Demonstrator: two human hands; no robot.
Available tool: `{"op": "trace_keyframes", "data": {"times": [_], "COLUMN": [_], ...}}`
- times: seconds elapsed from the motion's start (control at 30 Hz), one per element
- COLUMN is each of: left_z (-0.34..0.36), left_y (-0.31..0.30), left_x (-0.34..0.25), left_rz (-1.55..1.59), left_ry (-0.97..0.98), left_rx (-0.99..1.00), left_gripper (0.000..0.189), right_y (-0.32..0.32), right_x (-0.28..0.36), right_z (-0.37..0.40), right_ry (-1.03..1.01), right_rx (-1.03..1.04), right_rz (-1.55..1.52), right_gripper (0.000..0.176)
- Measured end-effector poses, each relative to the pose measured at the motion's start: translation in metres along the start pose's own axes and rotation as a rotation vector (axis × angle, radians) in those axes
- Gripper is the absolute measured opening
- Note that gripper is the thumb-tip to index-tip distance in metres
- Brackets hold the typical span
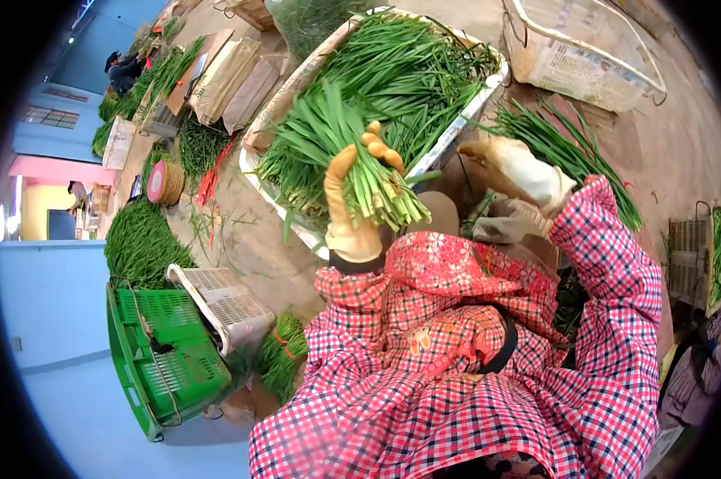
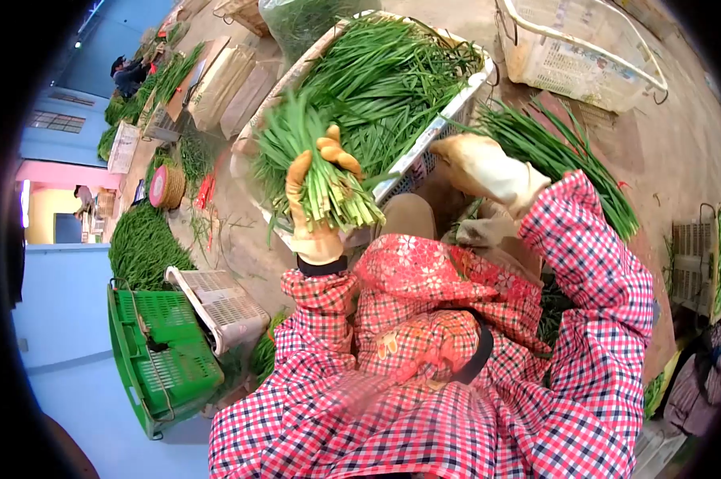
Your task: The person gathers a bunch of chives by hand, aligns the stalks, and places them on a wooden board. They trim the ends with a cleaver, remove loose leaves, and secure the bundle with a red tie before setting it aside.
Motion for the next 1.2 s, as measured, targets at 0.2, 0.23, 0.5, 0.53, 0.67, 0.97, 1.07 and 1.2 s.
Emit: {"op": "trace_keyframes", "data": {"times": [0.2,0.23,0.5,0.53,0.67,0.97,1.07,1.2], "left_z": [0.003,0.004,0.020,0.024,0.026,0.033,0.038,0.027], "left_y": [0.017,0.019,0.035,0.038,0.035,0.044,0.037,0.029], "left_x": [-0.013,-0.016,0.011,0.017,0.048,0.104,0.120,0.148], "left_rz": [-0.090,-0.056,-0.364,-0.430,-0.625,-0.731,-0.759,-0.936], "left_ry": [0.045,0.049,-0.018,-0.055,-0.184,-0.361,-0.458,-0.445], "left_rx": [0.087,0.092,0.128,0.152,0.111,0.154,0.174,0.273], "left_gripper": [0.055,0.058,0.058,0.059,0.058,0.049,0.049,0.047], "right_y": [-0.012,-0.014,-0.034,-0.041,-0.100,-0.127,-0.120,-0.103], "right_x": [-0.001,-0.004,0.033,0.032,0.009,-0.010,-0.012,-0.054], "right_z": [-0.003,-0.003,0.008,0.011,0.024,0.063,0.079,0.096], "right_ry": [0.059,0.140,-0.023,0.010,-0.061,0.016,0.095,0.239], "right_rx": [-0.061,-0.014,-0.008,-0.034,-0.450,-0.418,-0.492,-0.495], "right_rz": [-0.224,-0.307,-0.723,-0.807,-1.018,-1.050,-0.988,-1.171], "right_gripper": [0.030,0.031,0.041,0.040,0.031,0.035,0.032,0.021]}}
Point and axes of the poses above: each hand's wrist, its own z-axis away from the middle knuckle, its own y-axis out of the palm, x = y × z, the point moved 9 cm from there along -z, towards the middle knuckle, and after that the axes turned 10 degrees about y, right-handed, at the moved point
